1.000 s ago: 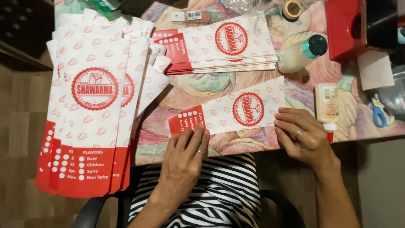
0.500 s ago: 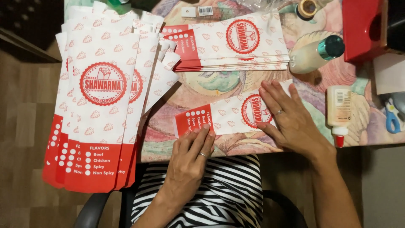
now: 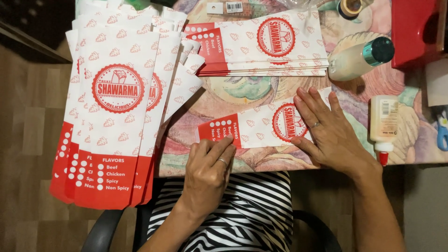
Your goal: Assembling paper shawarma packaging by applying glue and folding.
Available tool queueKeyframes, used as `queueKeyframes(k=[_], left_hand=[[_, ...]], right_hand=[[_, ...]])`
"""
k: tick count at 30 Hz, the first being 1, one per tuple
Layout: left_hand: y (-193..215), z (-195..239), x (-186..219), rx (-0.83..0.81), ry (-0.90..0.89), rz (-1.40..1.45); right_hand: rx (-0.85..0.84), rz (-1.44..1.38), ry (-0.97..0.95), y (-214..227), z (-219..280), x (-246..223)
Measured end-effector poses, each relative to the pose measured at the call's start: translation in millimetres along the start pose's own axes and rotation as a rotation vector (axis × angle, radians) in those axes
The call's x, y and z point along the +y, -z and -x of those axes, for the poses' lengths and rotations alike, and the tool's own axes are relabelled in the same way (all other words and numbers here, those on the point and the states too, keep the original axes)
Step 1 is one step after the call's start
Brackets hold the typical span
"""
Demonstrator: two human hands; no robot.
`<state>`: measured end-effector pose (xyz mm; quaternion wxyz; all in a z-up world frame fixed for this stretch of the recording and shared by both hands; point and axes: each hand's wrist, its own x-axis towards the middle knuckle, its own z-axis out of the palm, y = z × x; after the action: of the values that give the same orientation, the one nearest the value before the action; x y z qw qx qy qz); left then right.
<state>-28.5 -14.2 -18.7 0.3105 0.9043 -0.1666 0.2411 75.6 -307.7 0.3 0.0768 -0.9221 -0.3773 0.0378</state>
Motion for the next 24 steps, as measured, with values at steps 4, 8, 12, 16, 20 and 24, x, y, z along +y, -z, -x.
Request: queueKeyframes(k=[4, 8, 12, 16, 20, 24], left_hand=[[0, -1, 3, 0.001, 0.026, 0.006], [0, -3, 6, 0.004, 0.057, 0.028], [1, -5, 8, -0.002, 0.075, 0.056], [1, -14, 21, -0.050, 0.131, -0.037], [-13, -41, 42, 0.003, 0.095, 0.016], [-75, -49, 46, -0.129, 0.137, -0.253]], right_hand=[[0.011, -0.001, 0.005, 1, 0, 0], [0.004, 0.024, 0.015, 0, 1, 3], [0.002, 0.029, 0.022, 0, 1, 4], [0.000, 0.041, 0.020, 0, 1, 3], [0.009, 0.087, 0.036, -2, 2, 4], [0.015, 0.106, 0.049, -7, 3, 7]])
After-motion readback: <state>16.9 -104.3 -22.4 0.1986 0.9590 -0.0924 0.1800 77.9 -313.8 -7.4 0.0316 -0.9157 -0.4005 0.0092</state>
